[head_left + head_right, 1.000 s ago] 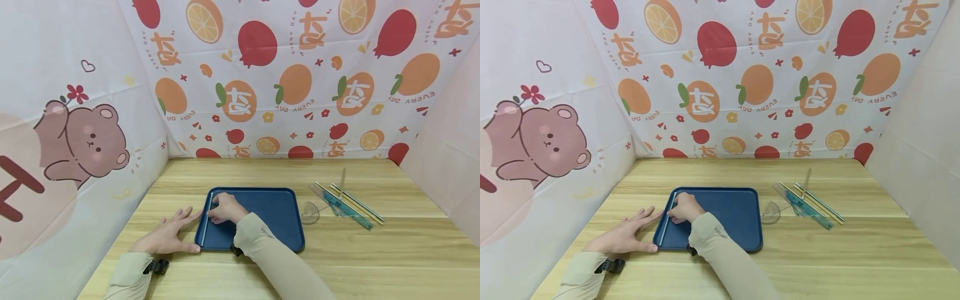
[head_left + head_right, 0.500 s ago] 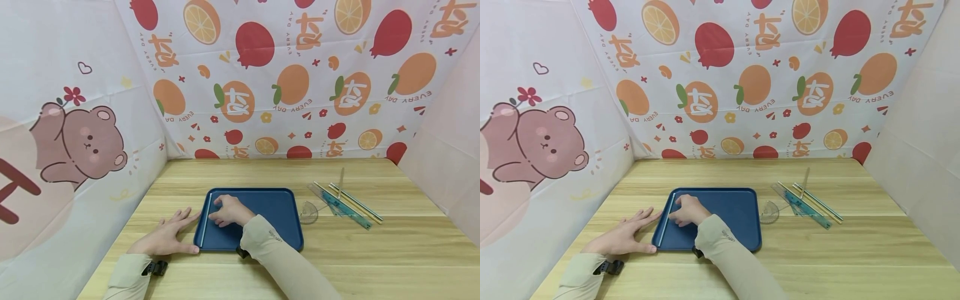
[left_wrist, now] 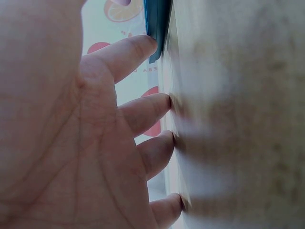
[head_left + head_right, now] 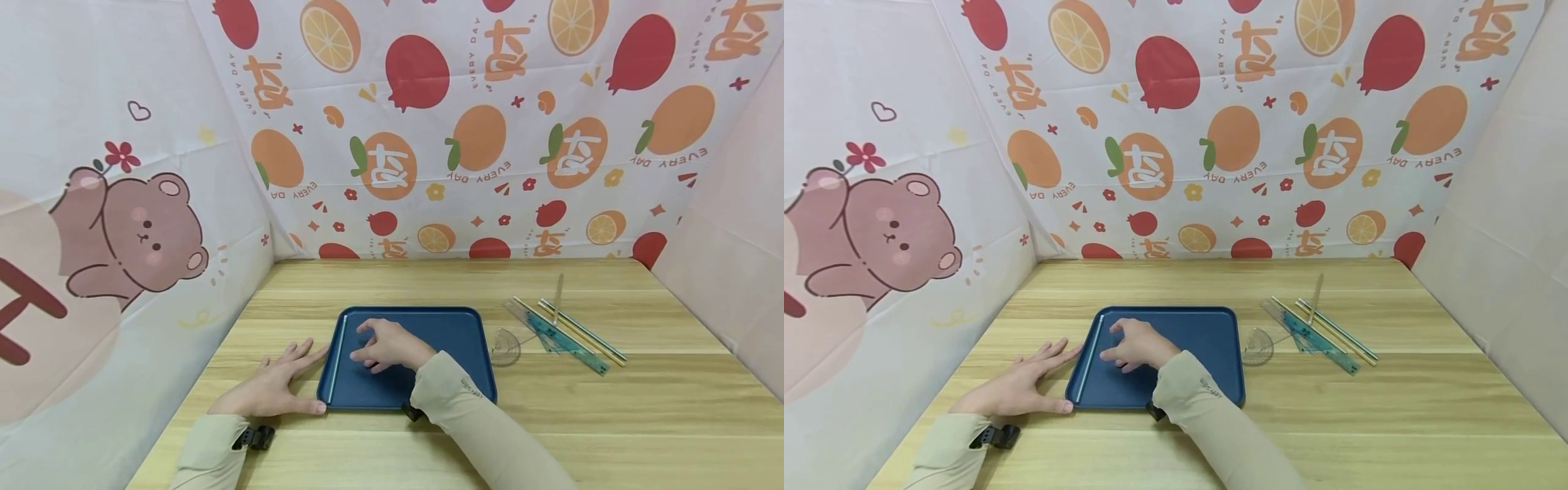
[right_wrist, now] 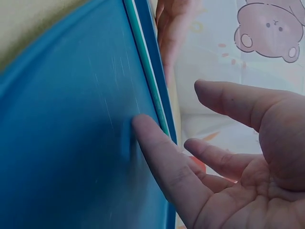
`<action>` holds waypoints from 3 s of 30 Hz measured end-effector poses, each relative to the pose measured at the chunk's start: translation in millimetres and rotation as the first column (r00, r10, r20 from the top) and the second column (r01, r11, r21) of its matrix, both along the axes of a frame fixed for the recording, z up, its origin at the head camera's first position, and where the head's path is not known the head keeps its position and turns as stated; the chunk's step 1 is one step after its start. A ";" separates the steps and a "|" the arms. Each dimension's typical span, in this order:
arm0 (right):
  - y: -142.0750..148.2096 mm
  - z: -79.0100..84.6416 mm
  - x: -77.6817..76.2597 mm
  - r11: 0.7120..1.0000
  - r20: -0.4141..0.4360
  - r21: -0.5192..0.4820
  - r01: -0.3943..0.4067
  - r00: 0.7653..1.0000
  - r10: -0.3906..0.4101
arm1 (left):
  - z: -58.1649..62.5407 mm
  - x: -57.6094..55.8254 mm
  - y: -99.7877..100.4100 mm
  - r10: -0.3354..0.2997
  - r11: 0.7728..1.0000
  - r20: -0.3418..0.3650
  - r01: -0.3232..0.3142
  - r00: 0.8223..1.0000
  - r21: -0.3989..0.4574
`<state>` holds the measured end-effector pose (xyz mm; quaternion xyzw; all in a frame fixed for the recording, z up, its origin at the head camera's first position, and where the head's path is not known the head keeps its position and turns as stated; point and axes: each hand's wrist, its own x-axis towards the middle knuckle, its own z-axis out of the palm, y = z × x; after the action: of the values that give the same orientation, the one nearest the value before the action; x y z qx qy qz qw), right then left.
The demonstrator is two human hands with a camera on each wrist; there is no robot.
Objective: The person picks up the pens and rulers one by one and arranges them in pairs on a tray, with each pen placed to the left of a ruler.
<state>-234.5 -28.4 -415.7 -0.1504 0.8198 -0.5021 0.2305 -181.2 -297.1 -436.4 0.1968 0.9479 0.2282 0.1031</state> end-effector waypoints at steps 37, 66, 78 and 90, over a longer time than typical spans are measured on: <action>73.3 14.9 4.6 0.998 -0.089 -0.051 -0.047 0.995 0.042 | -0.5 0.7 1.7 -0.007 1.000 -0.008 0.007 1.000 0.010; 147.0 13.9 7.8 0.996 -0.081 -0.085 -0.027 0.997 0.020 | 0.2 -0.1 2.5 -0.020 0.999 -0.018 0.020 1.000 0.025; 176.0 11.8 4.4 0.988 -0.061 -0.133 -0.075 0.996 0.067 | 0.2 1.4 1.7 -0.020 0.999 -0.040 0.021 0.999 0.039; 205.9 15.6 -6.2 0.989 -0.043 -0.127 -0.073 0.997 0.068 | 0.3 -1.1 0.3 -0.016 0.999 -0.039 0.018 0.999 0.040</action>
<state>-240.7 177.6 -400.1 -0.2033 0.7843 -0.5423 0.2221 -182.3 -296.9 -436.2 0.2114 0.9433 0.2423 0.0826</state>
